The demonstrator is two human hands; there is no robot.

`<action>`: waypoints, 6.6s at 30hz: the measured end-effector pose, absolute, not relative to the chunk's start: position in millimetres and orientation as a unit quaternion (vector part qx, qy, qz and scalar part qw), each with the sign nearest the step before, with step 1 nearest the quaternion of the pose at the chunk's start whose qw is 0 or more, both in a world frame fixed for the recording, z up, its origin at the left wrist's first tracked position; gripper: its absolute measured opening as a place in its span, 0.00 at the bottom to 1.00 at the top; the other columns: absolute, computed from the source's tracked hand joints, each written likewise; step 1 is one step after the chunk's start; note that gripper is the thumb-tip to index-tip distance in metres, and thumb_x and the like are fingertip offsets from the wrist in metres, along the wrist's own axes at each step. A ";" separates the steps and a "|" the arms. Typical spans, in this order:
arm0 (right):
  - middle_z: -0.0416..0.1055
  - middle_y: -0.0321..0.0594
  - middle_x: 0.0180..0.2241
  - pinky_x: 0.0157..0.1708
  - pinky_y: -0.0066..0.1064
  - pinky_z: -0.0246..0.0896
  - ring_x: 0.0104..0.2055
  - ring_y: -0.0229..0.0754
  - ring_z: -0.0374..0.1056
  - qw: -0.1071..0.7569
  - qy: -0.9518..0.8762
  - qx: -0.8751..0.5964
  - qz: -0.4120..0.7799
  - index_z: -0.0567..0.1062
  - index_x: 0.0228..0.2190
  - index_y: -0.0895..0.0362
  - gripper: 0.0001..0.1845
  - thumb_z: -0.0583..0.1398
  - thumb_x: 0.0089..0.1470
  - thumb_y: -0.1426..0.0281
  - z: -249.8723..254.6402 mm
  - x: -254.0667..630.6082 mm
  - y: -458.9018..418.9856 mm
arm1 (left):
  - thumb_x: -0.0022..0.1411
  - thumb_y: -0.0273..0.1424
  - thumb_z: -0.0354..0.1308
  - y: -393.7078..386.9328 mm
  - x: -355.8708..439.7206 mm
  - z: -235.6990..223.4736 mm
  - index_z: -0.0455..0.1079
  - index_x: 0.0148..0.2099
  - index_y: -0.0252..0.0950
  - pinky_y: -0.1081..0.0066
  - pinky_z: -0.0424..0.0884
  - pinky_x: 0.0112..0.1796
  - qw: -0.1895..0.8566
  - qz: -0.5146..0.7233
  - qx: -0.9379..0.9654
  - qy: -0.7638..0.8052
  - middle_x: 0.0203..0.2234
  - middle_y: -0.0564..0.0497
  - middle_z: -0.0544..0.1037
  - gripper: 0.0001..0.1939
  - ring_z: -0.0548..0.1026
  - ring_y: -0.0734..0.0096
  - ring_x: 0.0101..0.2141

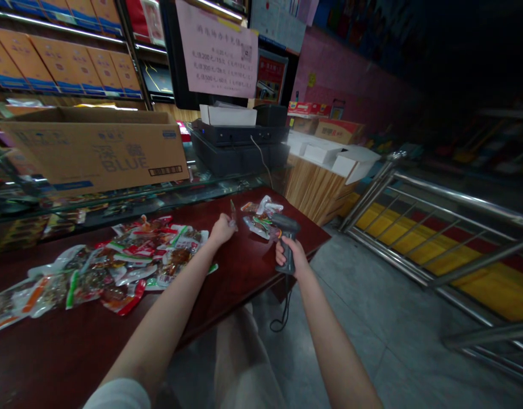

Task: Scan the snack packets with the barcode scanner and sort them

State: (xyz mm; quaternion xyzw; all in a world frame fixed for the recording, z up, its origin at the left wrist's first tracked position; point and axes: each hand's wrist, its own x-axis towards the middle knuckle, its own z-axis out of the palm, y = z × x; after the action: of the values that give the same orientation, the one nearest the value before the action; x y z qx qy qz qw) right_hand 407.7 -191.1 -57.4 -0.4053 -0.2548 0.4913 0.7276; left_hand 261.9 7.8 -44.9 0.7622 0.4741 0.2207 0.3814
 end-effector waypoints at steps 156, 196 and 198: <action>0.62 0.24 0.16 0.10 0.23 0.52 0.10 0.30 0.53 0.667 -0.348 -0.348 0.559 0.66 0.40 0.55 0.18 0.63 0.49 0.61 -63.5 355.1 -163.9 | 0.65 0.37 0.47 -36.0 125.9 18.3 0.65 0.57 0.35 0.54 0.68 0.42 0.105 0.300 0.754 0.574 0.36 0.35 0.78 0.21 0.77 0.46 0.40; 0.63 0.24 0.15 0.09 0.24 0.52 0.10 0.31 0.55 0.757 -0.262 -0.414 0.433 0.62 0.30 0.54 0.20 0.65 0.44 0.59 -61.7 454.6 -161.9 | 0.49 0.54 0.61 39.1 368.5 -42.7 0.68 0.56 0.30 0.45 0.58 0.52 0.254 0.140 0.792 0.537 0.57 0.23 0.65 0.40 0.61 0.30 0.58; 0.63 0.25 0.15 0.09 0.24 0.52 0.10 0.31 0.55 0.759 -0.265 -0.411 0.430 0.61 0.29 0.54 0.19 0.66 0.44 0.59 -62.0 454.3 -161.7 | 0.44 0.56 0.63 44.3 366.2 -42.5 0.72 0.51 0.33 0.46 0.59 0.51 0.266 0.108 0.806 0.517 0.55 0.26 0.69 0.39 0.62 0.29 0.58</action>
State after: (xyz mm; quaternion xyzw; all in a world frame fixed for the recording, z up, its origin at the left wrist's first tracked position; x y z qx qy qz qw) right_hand 454.3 -161.7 -62.0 -0.4114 -0.2652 0.4298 0.7588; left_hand 366.2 44.3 -42.5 0.8060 0.5175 0.1077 0.2663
